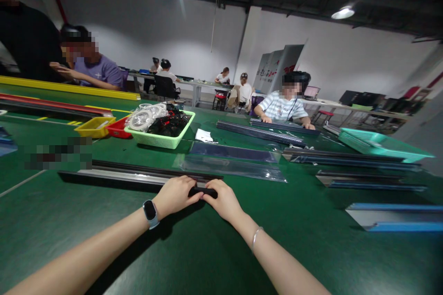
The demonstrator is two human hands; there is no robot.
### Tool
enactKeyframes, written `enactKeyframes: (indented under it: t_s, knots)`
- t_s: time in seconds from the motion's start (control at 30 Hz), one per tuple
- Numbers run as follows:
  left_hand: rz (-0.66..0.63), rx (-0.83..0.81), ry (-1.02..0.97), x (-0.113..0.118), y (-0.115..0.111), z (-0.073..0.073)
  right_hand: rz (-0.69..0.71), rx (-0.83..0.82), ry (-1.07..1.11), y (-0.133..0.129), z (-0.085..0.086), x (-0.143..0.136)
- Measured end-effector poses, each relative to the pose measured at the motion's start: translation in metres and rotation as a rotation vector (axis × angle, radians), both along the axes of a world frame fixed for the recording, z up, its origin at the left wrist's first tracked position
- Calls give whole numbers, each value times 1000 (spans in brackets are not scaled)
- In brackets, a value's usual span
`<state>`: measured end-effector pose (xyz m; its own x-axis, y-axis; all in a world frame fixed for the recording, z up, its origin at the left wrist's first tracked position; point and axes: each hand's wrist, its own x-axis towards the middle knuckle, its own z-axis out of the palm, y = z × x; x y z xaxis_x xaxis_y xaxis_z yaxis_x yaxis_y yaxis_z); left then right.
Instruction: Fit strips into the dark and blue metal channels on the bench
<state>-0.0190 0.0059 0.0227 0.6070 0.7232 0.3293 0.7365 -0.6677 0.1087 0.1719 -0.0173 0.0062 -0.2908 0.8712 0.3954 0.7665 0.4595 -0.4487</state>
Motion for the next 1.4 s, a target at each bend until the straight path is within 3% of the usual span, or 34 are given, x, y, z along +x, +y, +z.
enactKeyframes:
  t_s: [0.23,0.47,0.97,1.4]
  knots:
    - [6,25,-7,-2,0,-2,23,-92,96,4,-2,1]
    - [-36,-46,-44,-6,4,-3,52,-101,106,5,0,2]
    - [17,-69,8,-3,3,0,45,-116,91,6,0,1]
    - [25,0,64,3,-1,3,-38,-6,24,3,-13,-8]
